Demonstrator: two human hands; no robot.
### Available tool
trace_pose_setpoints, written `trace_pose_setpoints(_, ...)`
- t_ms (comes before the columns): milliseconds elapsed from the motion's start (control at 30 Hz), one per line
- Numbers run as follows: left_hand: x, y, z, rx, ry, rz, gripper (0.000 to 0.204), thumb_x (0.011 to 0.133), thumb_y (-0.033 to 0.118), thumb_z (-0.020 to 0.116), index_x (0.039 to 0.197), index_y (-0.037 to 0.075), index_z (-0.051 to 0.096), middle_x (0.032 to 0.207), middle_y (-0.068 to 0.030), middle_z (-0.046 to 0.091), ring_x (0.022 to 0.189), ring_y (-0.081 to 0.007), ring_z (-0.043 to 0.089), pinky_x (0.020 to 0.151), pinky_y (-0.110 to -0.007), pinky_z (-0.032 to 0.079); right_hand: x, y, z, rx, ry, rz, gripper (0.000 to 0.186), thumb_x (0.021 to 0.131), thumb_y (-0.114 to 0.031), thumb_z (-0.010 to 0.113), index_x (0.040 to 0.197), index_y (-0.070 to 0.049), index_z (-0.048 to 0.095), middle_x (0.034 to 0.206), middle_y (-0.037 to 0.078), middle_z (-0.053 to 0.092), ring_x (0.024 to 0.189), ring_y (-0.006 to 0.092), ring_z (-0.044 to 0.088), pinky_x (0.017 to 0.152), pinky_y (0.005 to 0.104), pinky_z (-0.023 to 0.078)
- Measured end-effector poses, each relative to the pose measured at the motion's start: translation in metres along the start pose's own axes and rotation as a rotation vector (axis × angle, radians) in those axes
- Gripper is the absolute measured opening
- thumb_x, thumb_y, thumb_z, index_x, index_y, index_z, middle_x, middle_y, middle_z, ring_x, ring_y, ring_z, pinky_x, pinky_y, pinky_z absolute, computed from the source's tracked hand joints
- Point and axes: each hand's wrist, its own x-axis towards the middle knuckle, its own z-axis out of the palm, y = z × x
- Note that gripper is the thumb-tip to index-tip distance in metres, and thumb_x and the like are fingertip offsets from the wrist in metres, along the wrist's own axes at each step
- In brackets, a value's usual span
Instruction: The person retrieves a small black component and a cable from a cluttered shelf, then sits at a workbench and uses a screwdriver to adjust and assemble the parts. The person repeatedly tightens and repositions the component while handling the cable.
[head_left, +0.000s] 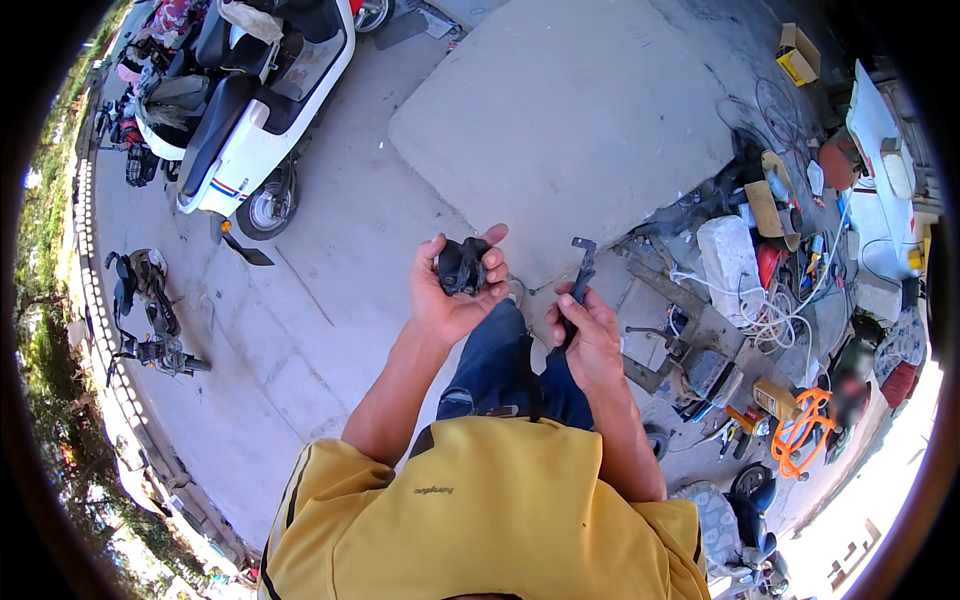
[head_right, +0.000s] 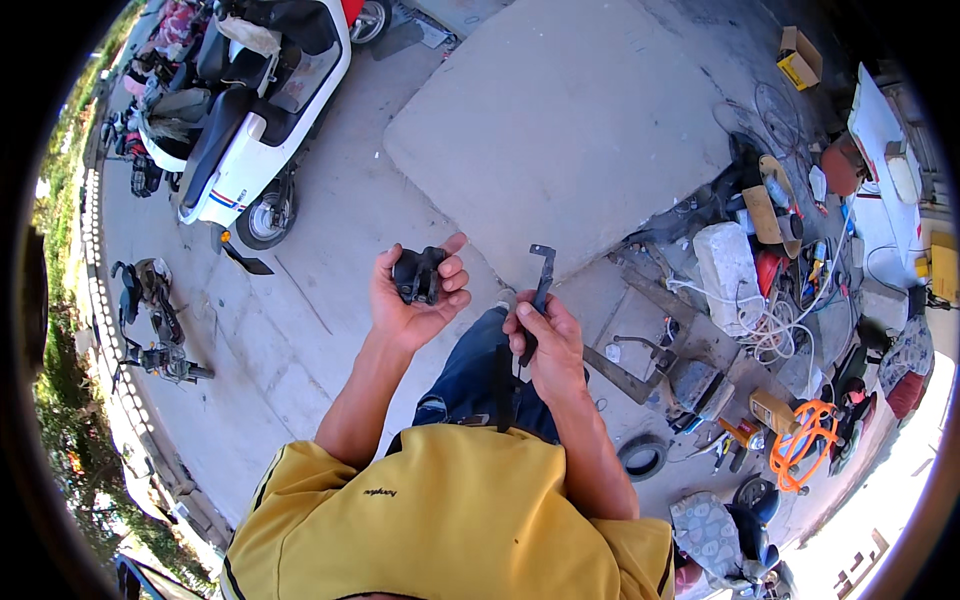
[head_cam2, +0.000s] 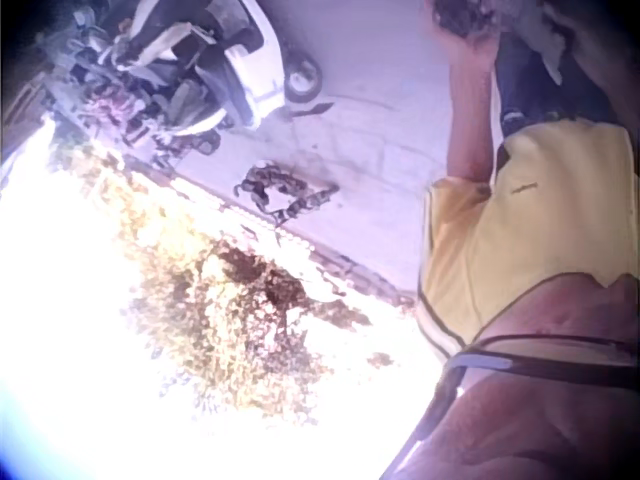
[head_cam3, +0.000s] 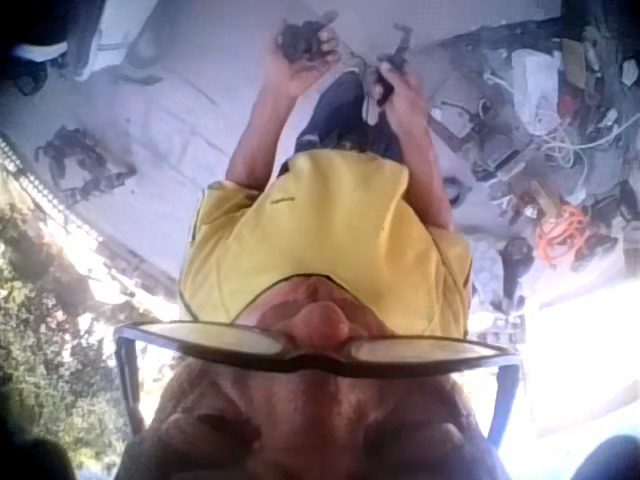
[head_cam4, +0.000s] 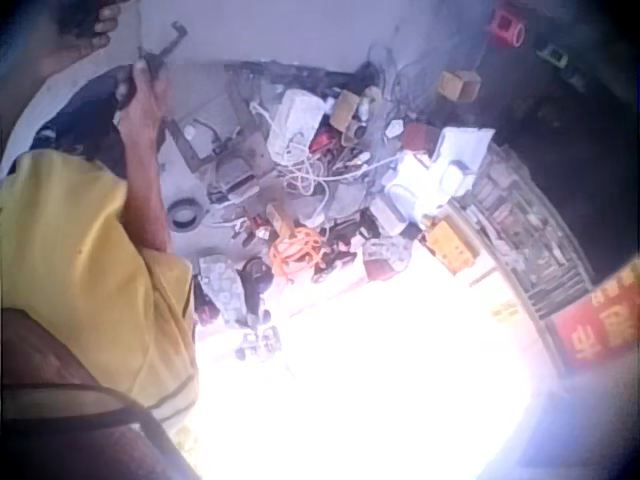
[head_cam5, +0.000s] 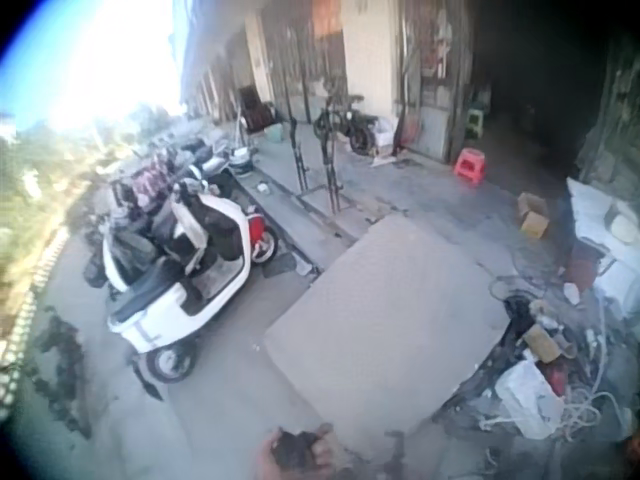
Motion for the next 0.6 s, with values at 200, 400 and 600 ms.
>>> trace_pose_setpoints(200, 0.014, 0.038, 0.054, -0.104, 0.043, 0.054, 0.076, 0.089, 0.054, 0.056, 0.138, -0.003, 0.049, 0.087, -0.0052, 0.055, 0.081, -0.0197, 0.046, 0.071, -0.034, 0.037, 0.035, -0.04, 0.046, 0.07, -0.13, 0.021, 0.03, 0.108, -0.02, 0.055, 0.129, 0.001, 0.057, 0.093, 0.01, 0.066, 0.076, 0.0147, 0.058, 0.07, 0.0298, 0.048)
trace_pose_setpoints(400, 0.092, 0.048, 0.082, -0.116, 0.16, 0.052, 0.074, 0.091, 0.052, 0.058, 0.14, -0.003, 0.048, 0.089, -0.0064, 0.057, 0.079, -0.0201, 0.047, 0.068, -0.032, 0.038, 0.098, -0.109, 0.032, 0.364, -0.06, 0.006, 0.025, 0.107, -0.021, 0.057, 0.124, -0.003, 0.058, 0.117, 0.016, 0.069, 0.099, 0.0247, 0.068, 0.087, 0.0401, 0.056)
trace_pose_setpoints(600, 0.216, 0.047, 0.138, -0.035, 0.198, -0.037, 0.071, 0.095, 0.055, 0.052, 0.136, -0.003, 0.052, 0.091, -0.0088, 0.06, 0.08, -0.0209, 0.049, 0.068, -0.033, 0.039, 0.195, -0.223, -0.015, 0.561, 0.061, -0.161, 0.022, 0.107, -0.027, 0.058, 0.116, -0.007, 0.059, 0.122, 0.016, 0.069, 0.109, 0.0277, 0.067, 0.094, 0.0447, 0.056)
